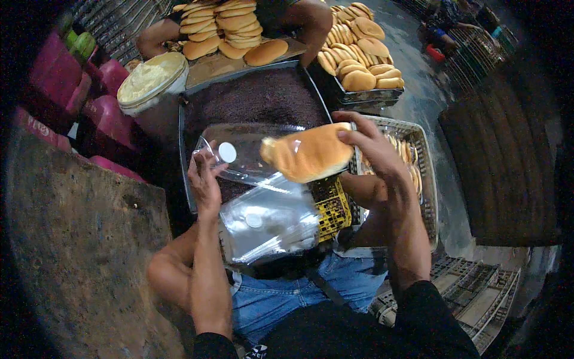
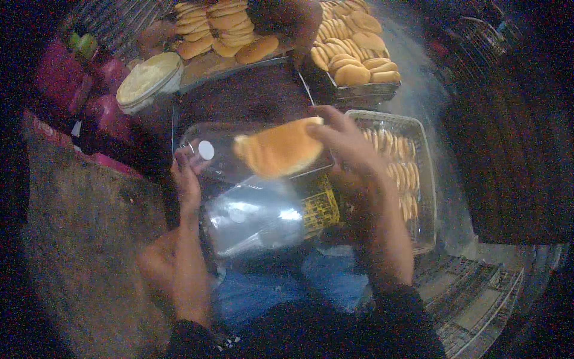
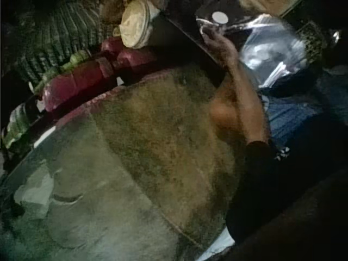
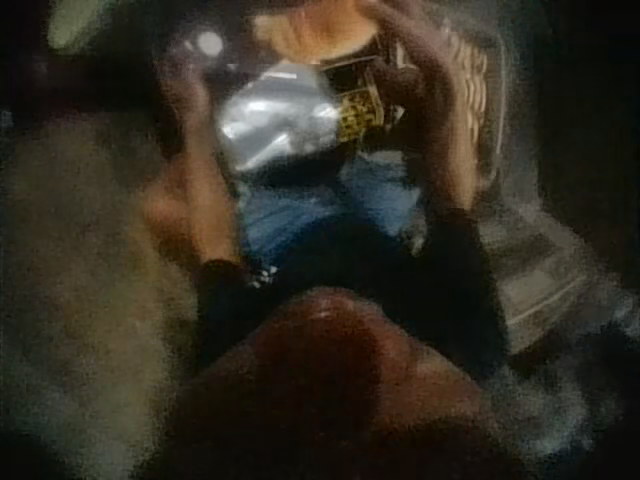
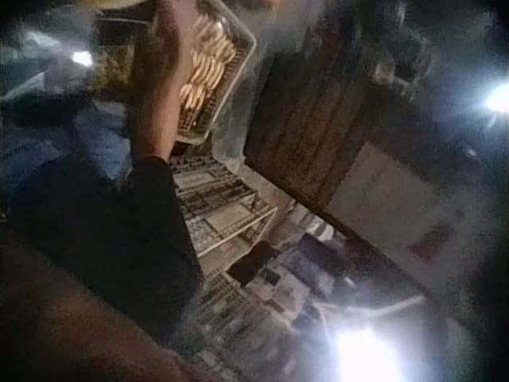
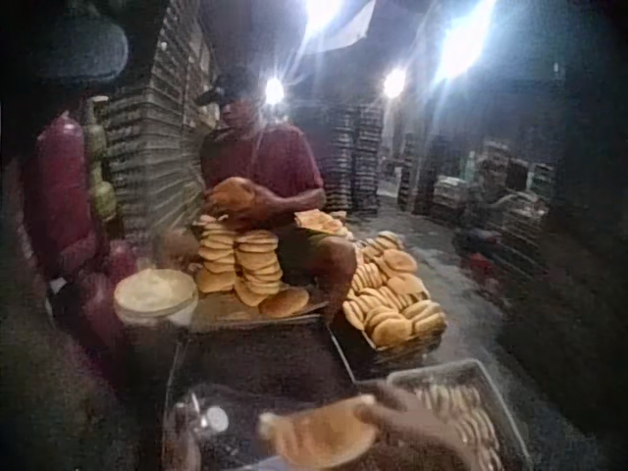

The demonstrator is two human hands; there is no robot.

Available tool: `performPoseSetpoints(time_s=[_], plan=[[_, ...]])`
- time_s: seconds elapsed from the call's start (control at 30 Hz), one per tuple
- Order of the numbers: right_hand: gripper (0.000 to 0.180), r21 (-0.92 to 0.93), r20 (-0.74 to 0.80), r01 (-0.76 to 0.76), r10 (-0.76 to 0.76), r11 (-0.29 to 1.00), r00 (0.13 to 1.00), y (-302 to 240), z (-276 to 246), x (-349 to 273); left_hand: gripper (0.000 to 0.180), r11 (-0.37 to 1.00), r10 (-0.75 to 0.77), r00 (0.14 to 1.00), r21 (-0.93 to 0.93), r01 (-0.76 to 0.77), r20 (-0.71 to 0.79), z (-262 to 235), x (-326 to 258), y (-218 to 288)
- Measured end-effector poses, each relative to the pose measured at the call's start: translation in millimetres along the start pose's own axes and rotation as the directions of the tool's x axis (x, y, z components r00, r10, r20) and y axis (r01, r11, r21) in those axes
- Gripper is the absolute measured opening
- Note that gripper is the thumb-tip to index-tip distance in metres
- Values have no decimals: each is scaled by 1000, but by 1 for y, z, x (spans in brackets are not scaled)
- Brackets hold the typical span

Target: The person scoops a dark granular filling from a tray into small buns using a plastic scoop and places the filled buns into a basket. The person repeats this process for multiple buns.

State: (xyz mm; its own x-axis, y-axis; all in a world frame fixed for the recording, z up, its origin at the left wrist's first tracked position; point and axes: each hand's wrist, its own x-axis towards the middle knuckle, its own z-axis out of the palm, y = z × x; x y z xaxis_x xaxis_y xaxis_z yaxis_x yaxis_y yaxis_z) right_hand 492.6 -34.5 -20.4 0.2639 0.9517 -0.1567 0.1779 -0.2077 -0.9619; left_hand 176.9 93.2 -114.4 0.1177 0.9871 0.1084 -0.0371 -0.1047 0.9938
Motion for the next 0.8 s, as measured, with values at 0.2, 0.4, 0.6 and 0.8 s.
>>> performPoseSetpoints(time_s=[0.2, 0.4, 0.6, 0.8], plan=[[53, 72, 53, 17, -21, 997, 998, 16, 53, 7, 77, 940, -114, 982, -304, 156, 151, 57, -41, 21], [27, -427, -121, 669, -771, 609, 625, 10, 96, -19, 66, 713, -328, 913, -570, 407, 241, 49, -43, -12], [61, -797, 1, 473, -783, 374, 621, -21, 67, -32, 73, 930, -236, 961, -253, 266, 144, 116, -41, 24], [61, -618, -438, -55, -285, 784, 853, 67, -95, -50, 60, 963, -271, 787, 154, 223, 554, 204, -45, 55]])
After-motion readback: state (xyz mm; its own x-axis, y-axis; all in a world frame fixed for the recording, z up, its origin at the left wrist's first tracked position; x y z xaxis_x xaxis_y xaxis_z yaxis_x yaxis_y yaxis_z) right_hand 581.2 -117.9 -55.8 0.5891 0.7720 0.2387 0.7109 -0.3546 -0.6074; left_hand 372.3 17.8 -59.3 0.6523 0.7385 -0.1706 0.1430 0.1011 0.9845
